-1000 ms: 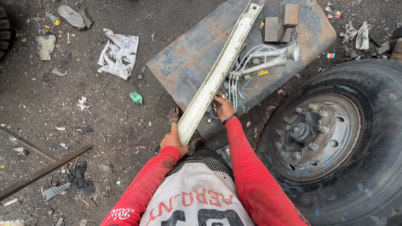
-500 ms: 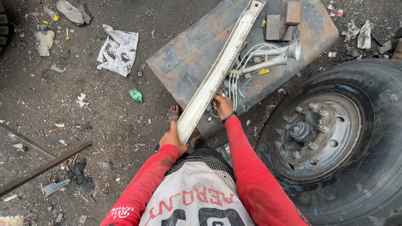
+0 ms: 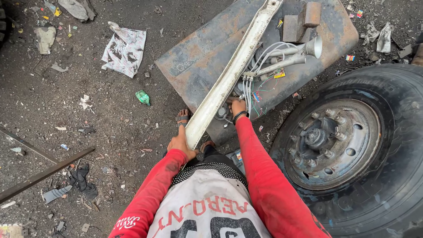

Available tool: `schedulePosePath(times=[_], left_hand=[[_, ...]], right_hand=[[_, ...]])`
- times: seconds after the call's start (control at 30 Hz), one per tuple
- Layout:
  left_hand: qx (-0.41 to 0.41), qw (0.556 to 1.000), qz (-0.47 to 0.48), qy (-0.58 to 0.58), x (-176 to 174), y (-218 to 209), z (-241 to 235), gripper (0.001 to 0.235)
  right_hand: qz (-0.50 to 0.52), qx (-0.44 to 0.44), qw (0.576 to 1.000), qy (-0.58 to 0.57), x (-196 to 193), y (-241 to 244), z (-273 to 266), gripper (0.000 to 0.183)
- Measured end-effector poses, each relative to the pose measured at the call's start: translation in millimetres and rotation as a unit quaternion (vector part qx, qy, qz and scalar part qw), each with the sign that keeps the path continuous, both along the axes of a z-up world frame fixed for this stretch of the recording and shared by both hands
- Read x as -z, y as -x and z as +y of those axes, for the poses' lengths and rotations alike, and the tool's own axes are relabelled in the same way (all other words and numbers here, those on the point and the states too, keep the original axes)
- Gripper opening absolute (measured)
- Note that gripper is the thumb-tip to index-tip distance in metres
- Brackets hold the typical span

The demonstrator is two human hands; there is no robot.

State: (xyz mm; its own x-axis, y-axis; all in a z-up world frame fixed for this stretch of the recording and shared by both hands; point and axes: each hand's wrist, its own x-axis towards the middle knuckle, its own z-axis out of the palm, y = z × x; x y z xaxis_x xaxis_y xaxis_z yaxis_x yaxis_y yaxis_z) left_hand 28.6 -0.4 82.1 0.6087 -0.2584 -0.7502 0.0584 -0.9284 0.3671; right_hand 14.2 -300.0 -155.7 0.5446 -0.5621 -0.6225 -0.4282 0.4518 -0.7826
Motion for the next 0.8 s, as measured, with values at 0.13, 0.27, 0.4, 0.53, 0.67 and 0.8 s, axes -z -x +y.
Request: schedulePosePath(times=[0.13, 0.27, 0.4, 0.53, 0.67, 0.8], left_hand=[[-0.026, 0.997, 0.011, 0.073, 15.1, 0.6, 6.9, 0.118], [-0.03, 0.995, 0.049, 0.082, 30.0, 0.5, 10.3, 0.114], [-0.019, 0.994, 0.055, 0.091, 41.1, 0.8, 14.0, 0.121], [-0.039, 0.99, 0.07, 0.115, 52.1, 1.6, 17.6, 0.123], [-0.04, 0.989, 0.082, 0.115, 66.6, 1.7, 19.7, 0.132], [-0.062, 0.983, 0.09, 0.145, 81.7, 6.3, 23.1, 0.136]], right_hand=[[-0.003, 0.016, 0.999, 0.031, -4.6, -11.8, -15.1, 0.046], [-0.053, 0.033, 0.997, -0.054, -8.6, -14.2, -25.0, 0.044], [-0.072, 0.018, 0.994, -0.086, -7.7, -8.7, -27.6, 0.048], [0.033, -0.093, 0.99, 0.101, -15.0, 1.9, -22.5, 0.041], [0.155, -0.265, 0.913, 0.27, -93.5, 17.8, 1.6, 0.053], [0.211, -0.323, 0.862, 0.329, -217.6, 28.4, 29.7, 0.053]])
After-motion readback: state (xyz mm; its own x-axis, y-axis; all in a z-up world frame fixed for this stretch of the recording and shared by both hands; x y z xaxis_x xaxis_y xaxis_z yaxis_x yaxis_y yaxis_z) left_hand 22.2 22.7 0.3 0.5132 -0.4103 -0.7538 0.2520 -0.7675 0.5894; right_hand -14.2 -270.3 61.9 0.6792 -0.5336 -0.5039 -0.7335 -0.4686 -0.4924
